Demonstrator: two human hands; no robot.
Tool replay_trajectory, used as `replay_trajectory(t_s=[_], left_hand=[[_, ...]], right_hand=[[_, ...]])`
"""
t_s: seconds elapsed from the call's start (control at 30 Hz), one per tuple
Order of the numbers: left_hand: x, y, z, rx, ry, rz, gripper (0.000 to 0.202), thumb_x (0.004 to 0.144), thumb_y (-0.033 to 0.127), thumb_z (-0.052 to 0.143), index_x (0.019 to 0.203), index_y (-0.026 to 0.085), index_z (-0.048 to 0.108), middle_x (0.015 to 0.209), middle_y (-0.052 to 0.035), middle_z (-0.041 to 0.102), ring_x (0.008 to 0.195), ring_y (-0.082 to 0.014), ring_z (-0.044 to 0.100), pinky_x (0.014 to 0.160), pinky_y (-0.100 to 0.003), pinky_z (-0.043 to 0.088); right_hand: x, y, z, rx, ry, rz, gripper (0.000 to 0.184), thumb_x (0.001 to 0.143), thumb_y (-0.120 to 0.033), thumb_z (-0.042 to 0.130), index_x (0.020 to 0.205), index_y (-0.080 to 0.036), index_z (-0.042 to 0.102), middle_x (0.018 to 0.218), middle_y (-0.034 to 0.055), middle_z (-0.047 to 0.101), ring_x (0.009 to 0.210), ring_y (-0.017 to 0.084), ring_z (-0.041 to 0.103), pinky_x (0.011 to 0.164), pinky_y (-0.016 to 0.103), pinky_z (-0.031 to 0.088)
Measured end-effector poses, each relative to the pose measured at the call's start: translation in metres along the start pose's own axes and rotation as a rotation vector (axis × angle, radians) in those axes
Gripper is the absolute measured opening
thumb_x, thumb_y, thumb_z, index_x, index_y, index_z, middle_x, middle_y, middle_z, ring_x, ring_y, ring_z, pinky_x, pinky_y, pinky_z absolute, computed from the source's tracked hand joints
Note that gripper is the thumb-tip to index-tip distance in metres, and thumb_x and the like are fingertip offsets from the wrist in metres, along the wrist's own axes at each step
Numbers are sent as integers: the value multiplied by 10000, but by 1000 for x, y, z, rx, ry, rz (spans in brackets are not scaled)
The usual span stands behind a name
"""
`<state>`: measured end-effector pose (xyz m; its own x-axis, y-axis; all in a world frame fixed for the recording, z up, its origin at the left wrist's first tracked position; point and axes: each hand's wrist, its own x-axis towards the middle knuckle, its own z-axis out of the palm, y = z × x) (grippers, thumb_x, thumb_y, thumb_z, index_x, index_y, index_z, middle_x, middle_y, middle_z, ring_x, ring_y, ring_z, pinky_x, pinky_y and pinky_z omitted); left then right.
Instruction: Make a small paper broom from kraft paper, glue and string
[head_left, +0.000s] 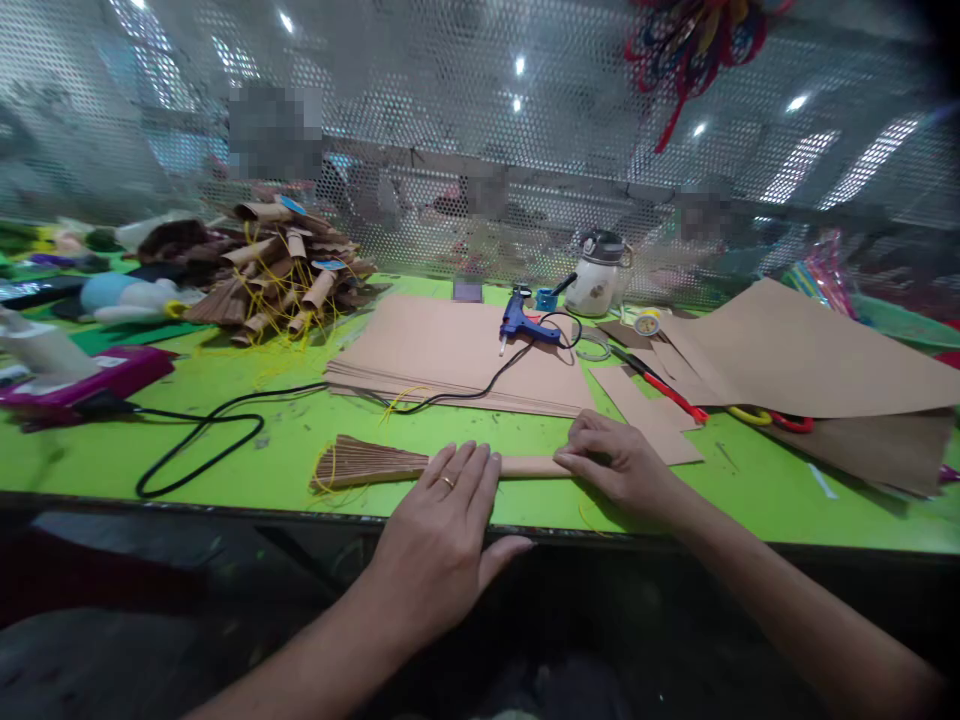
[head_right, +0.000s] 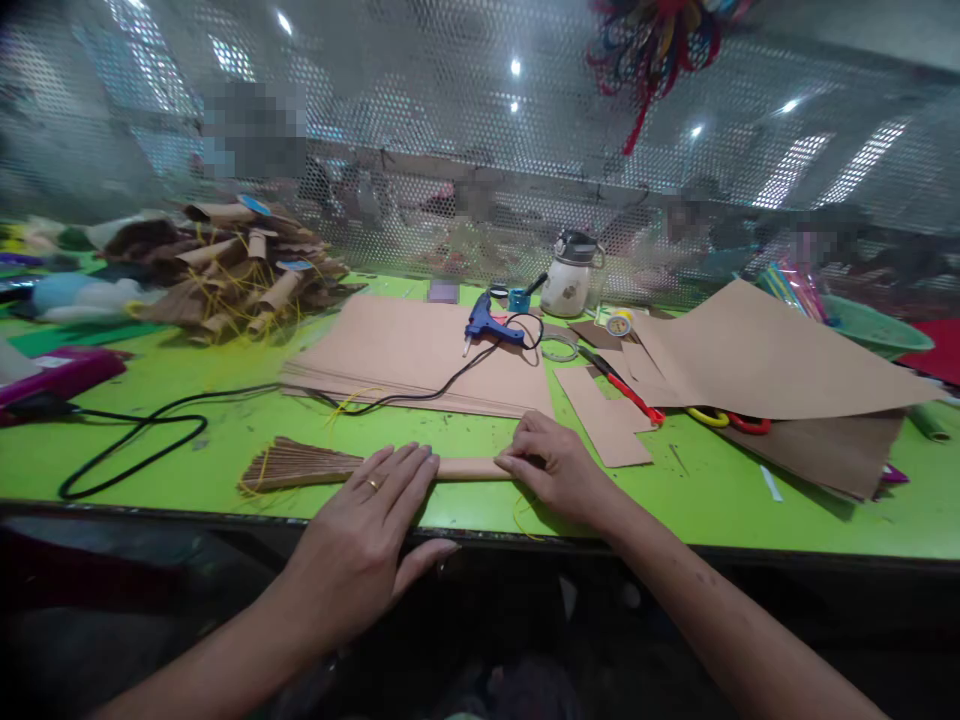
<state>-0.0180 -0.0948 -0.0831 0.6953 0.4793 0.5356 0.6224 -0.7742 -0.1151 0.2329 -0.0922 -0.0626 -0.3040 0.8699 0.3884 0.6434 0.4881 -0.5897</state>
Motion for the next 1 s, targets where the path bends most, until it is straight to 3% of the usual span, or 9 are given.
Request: replay_trajectory(t_s=[0.23, 0.4, 0.57, 0.67, 0.8, 0.9, 1.0], left_hand=[[4, -2, -4, -1, -33, -8, 678, 886, 556, 489, 1286, 11, 540, 1277, -231, 601, 1194, -361, 557, 1038, -513, 436], [7, -2, -9, -44, -80, -35, 679, 881, 568, 487, 1280, 22, 547, 1266, -216, 608, 1179, -356, 558, 1043, -510, 426], [10, -4, -10, -62, -104, -49, 672, 883, 561, 487, 1282, 24, 543, 1287, -217, 592, 1199, -363, 540, 1057, -511, 406], [11, -3, -10, -59, -105, -53, 660, 889, 550, 486, 1293, 31, 534, 1303, -216, 582, 1214, -359, 531, 1066, -506, 395], [10, -2, -10, -52, -116, -58, 660, 899, 551, 467, 1306, 35, 526, 1322, -216, 571, 1231, -354, 523, 1069, -502, 391], [11, -4, -9, -46, -130, -69, 676, 897, 574, 452, 1309, 44, 527, 1335, -216, 562, 1248, -355, 512, 1079, -505, 376], [14, -7, -7, -49, -166, -71, 666, 908, 579, 423, 1302, 54, 537, 1348, -211, 554, 1268, -341, 498, 1090, -488, 365]], right_hand=[[-1, 4, 2, -103, 2, -59, 178, 907, -203, 584, 758, -147, 664, 781, 55, 542, 763, 179, 535, 658, 302, 435], [2, 3, -1, -221, -17, -123, 221, 943, -227, 519, 802, -147, 669, 853, 100, 621, 861, 221, 549, 754, 369, 466], [2, -13, -21, -182, 2, -95, 272, 991, -236, 393, 1081, -162, 640, 1067, 129, 658, 1016, 225, 585, 882, 401, 496], [-6, -29, -25, -211, -54, -57, 332, 1007, -269, 350, 1235, -167, 570, 1226, 133, 626, 1160, 226, 551, 998, 427, 453], [-23, -45, -6, -364, -223, -59, 437, 1002, -364, 369, 1382, -162, 445, 1409, 131, 513, 1315, 249, 438, 1111, 495, 332], [-31, -47, 12, -478, -247, -51, 564, 982, -438, 397, 1464, -155, 318, 1492, 150, 410, 1384, 278, 352, 1132, 563, 255], [-31, -46, 18, -521, -248, -37, 554, 995, -422, 360, 1473, -148, 300, 1510, 155, 379, 1405, 277, 319, 1125, 578, 257]])
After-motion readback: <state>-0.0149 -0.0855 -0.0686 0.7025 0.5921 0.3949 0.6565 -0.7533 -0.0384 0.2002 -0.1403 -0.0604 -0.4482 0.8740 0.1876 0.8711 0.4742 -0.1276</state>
